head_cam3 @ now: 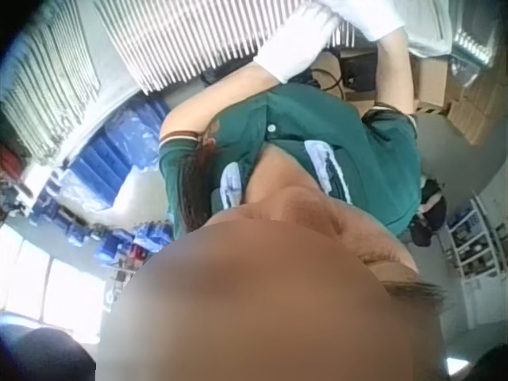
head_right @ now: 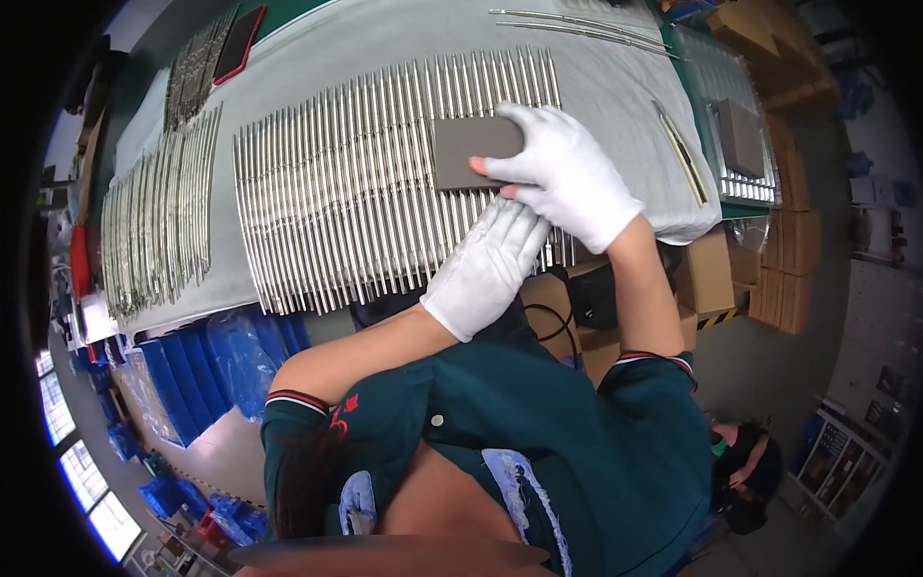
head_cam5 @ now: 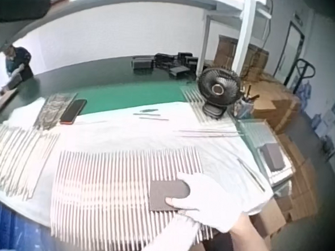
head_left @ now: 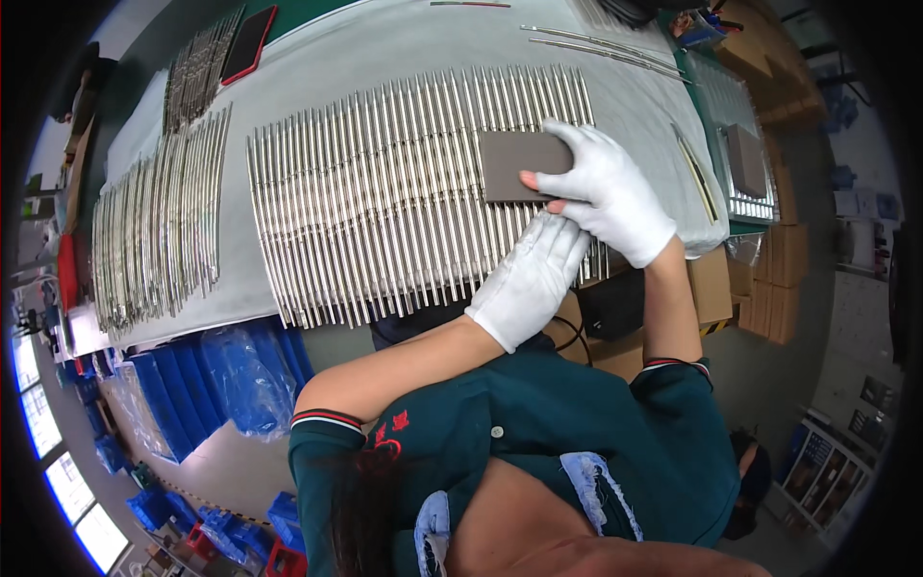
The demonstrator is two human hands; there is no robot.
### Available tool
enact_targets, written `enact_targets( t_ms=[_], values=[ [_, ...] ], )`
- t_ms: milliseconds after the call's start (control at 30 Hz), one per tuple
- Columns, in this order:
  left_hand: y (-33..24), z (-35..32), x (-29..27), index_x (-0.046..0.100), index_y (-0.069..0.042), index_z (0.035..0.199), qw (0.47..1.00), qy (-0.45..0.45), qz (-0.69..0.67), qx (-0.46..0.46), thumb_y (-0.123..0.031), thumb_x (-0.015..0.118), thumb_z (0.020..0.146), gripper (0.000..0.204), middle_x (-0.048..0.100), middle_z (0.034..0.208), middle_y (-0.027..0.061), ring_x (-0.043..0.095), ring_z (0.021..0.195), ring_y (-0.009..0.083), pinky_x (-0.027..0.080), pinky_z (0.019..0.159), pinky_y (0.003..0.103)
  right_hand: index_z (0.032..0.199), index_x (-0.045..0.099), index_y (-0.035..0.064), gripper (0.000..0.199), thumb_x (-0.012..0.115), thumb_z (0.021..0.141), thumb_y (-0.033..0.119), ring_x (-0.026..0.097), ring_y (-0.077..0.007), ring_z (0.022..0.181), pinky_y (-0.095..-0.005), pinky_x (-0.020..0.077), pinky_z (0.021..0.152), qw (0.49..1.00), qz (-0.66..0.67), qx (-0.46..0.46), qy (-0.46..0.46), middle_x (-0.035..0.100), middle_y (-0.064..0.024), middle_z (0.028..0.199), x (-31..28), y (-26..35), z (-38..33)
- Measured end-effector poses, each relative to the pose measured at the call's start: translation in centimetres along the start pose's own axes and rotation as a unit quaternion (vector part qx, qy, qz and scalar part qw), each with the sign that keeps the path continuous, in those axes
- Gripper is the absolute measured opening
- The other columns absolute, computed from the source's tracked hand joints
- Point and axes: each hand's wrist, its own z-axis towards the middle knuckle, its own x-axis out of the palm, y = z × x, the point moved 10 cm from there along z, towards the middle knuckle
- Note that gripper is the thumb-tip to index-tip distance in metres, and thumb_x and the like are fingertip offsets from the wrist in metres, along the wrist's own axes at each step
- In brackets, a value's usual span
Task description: Using a sanding block to polish and clean several rows of metal rods on a manufacturing workbench.
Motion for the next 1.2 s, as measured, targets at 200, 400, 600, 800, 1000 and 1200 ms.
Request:
enact_targets(
  t_ms=[200,400,600,800,1000,1200],
  values=[
    [0.1,0.2,-0.3,0.042,0.008,0.135,1.0,0.025,-0.01,0.002,-0.014,0.042,0.089,0.052,0.045,0.138,0.0239,0.041,0.134,0.036,0.028,0.116,0.044,0.107,0.073,0.0187,0.041,0.076,0.067,0.01,0.054,-0.0362,0.109,-0.0403,0.0441,0.094,0.999,0.012,0.028,0.016,0.054,-0.0177,0.132,-2.7,-2.9,-1.1],
    [-0.2,0.1,-0.4,0.043,0.008,0.135,1.0,-0.017,-0.025,0.005,-0.013,0.043,0.089,0.05,0.046,0.136,0.0244,0.042,0.133,0.0351,0.028,0.115,0.045,0.107,0.073,0.0243,0.041,0.076,0.068,0.011,0.054,-0.0329,0.106,-0.039,0.0451,0.092,0.998,-0.052,-0.034,-0.021,0.054,-0.0142,0.13,0.6,2.2,1.5],
    [0.3,0.0,-0.5,0.042,0.007,0.136,0.999,-0.015,-0.041,-0.001,-0.011,0.044,0.088,0.051,0.046,0.135,0.0245,0.042,0.132,0.0352,0.029,0.115,0.045,0.107,0.073,0.0217,0.041,0.076,0.067,0.01,0.054,-0.0333,0.107,-0.0394,0.0447,0.094,0.998,-0.024,-0.049,0.016,0.053,-0.0154,0.132,-0.3,0.0,1.7],
    [0.3,0.1,-0.9,0.049,0.004,0.128,0.999,-0.047,-0.024,-0.007,-0.013,0.046,0.088,0.044,0.05,0.131,0.0196,0.047,0.128,0.0304,0.031,0.114,0.039,0.108,0.072,0.027,0.04,0.077,0.07,0.016,0.054,-0.0335,0.109,-0.0395,0.0456,0.093,0.997,-0.06,-0.056,0.001,0.055,-0.0145,0.129,1.7,3.8,3.2],
    [0.7,-0.2,-2.1,0.049,0.002,0.127,0.983,-0.037,-0.18,0.017,-0.022,0.058,0.088,0.047,0.053,0.126,0.0234,0.047,0.126,0.0367,0.033,0.111,0.046,0.114,0.07,0.0226,0.044,0.076,0.072,0.013,0.056,-0.0342,0.113,-0.0388,0.046,0.096,0.996,0.002,-0.046,-0.076,0.054,-0.0159,0.133,-0.3,3.3,5.5],
    [7.1,-3.4,-6.7,0.047,0.003,0.133,0.991,-0.017,-0.109,-0.08,-0.034,0.066,0.087,0.062,0.051,0.133,0.023,0.043,0.131,0.0396,0.03,0.112,0.049,0.117,0.069,0.0225,0.049,0.076,0.07,0.01,0.053,-0.0349,0.118,-0.0388,0.0437,0.1,0.999,-0.029,-0.014,-0.033,0.052,-0.0161,0.137,-1.2,-0.2,3.6]
  ],
)
